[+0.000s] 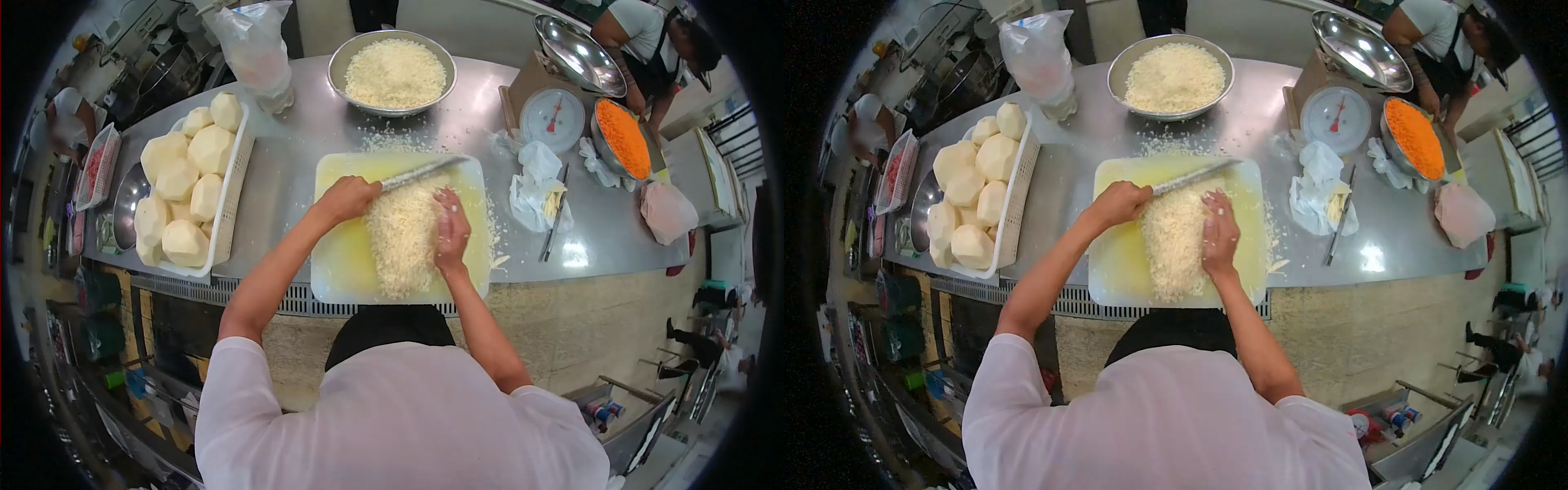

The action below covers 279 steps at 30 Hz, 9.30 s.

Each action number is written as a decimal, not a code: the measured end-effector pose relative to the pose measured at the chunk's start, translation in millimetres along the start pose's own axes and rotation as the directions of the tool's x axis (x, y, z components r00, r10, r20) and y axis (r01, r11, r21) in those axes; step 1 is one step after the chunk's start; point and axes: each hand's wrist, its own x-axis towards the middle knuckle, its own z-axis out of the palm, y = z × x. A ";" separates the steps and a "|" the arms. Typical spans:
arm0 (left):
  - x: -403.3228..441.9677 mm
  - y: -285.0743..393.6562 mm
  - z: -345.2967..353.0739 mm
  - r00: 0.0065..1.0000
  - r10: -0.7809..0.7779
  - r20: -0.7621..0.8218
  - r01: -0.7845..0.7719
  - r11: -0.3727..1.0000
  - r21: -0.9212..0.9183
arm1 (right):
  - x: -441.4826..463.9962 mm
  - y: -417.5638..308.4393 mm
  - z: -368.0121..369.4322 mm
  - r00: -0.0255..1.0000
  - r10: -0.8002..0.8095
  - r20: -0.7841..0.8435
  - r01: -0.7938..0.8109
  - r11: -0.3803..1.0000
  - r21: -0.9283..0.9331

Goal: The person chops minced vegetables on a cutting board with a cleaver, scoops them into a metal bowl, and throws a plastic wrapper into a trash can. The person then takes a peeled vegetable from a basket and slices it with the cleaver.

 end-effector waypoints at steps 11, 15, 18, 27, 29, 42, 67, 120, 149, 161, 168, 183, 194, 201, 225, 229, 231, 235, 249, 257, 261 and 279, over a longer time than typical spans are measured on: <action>-116.2 -1.2 -24.8 0.911 -0.334 -0.241 0.333 0.942 -0.045 | 20.1 79.1 -7.9 0.987 0.144 0.067 -0.135 0.984 -0.114; -118.2 81.7 17.2 0.783 -0.582 -0.219 0.589 0.807 -0.040 | 23.4 33.1 0.5 0.892 0.308 0.331 -0.339 0.940 0.038; -120.7 126.0 32.5 0.816 -0.556 -0.157 0.541 0.831 -0.127 | 24.7 30.0 -0.7 0.891 0.240 0.386 -0.299 0.949 0.100; -231.6 111.0 31.3 0.428 -0.890 0.156 0.369 0.015 -0.929 | -4.2 10.2 -9.9 0.990 0.096 0.102 -0.094 0.995 -0.031; -228.7 126.3 55.6 0.417 -0.893 0.170 0.298 -0.043 -0.954 | -13.7 8.8 0.1 0.994 0.089 0.056 -0.087 0.996 -0.035; -94.1 133.1 32.6 0.692 -0.635 0.344 0.386 -0.077 -0.919 | 9.5 -3.8 53.5 0.948 0.267 -0.172 -0.220 0.942 0.254; 10.6 55.1 -98.1 0.567 -0.767 -0.300 0.359 0.558 -0.748 | 112.7 40.3 -31.8 0.990 0.001 -0.138 -0.004 1.000 -0.017; -125.9 25.1 16.7 0.830 -0.459 -0.317 0.482 0.876 -0.009 | -2.8 52.6 15.1 0.984 0.099 0.147 -0.066 0.976 -0.210; -98.7 176.5 37.1 0.641 -0.681 0.354 0.299 -0.203 -0.932 | 1.9 -22.9 31.2 0.970 0.241 -0.031 -0.228 0.946 0.232; 117.7 30.0 -103.5 0.459 -0.837 -0.297 0.345 0.476 -0.809 | 283.9 -26.8 103.7 0.975 -0.062 -0.213 0.107 0.972 0.208; 0.6 42.3 -63.8 0.463 -0.781 -0.419 0.450 0.614 -0.648 | 186.8 11.4 10.8 0.993 0.110 -0.050 -0.101 0.982 0.160; -53.0 16.2 28.0 0.939 -0.278 -0.203 0.308 0.941 0.137 | -18.0 -19.7 -20.0 0.965 -0.161 0.209 0.145 0.985 0.090; -123.2 61.9 -7.1 0.992 -0.097 -0.086 0.084 0.987 -0.135 | -26.0 54.2 -80.3 0.993 0.016 -0.120 -0.038 0.983 -0.182; -151.9 16.0 -4.4 0.831 -0.459 -0.315 0.487 0.873 0.012 | -78.0 20.1 19.7 0.990 0.012 0.140 0.056 0.882 -0.468; -154.1 156.2 89.8 0.692 -0.665 0.281 0.443 0.084 -0.892 | -95.4 -4.6 43.3 0.980 0.113 0.165 -0.061 0.954 -0.294; -94.8 173.9 79.0 0.741 -0.607 0.288 0.312 -0.068 -0.948 | -63.9 -12.1 36.2 0.990 0.092 0.104 -0.076 0.985 -0.154; -77.1 172.3 64.8 0.751 -0.598 0.279 0.230 -0.158 -0.960 | -43.6 -22.3 28.7 0.993 0.053 0.103 -0.033 0.982 -0.188; -40.2 158.3 14.3 0.780 -0.616 0.109 0.139 0.000 -0.990 | 28.3 -54.2 28.9 0.988 -0.131 0.087 0.148 0.962 -0.230; -60.2 141.3 -102.9 0.657 -0.754 -0.014 0.358 0.329 -0.874 | 350.0 0.2 74.1 0.979 -0.183 0.093 0.200 0.955 -0.218; -106.2 69.0 -136.8 0.761 -0.393 -0.516 0.471 0.882 0.023 | 430.7 4.0 12.3 0.976 -0.214 0.028 0.215 0.948 -0.235; -75.0 27.0 -153.4 0.748 -0.286 -0.599 0.506 0.830 0.235 | 402.8 -37.1 15.7 0.899 -0.378 0.222 0.426 0.871 -0.243; 58.8 -37.5 -169.2 0.651 0.119 -0.750 0.377 0.807 0.455 | 307.0 -48.4 88.7 0.490 -0.439 0.753 0.790 0.589 -0.171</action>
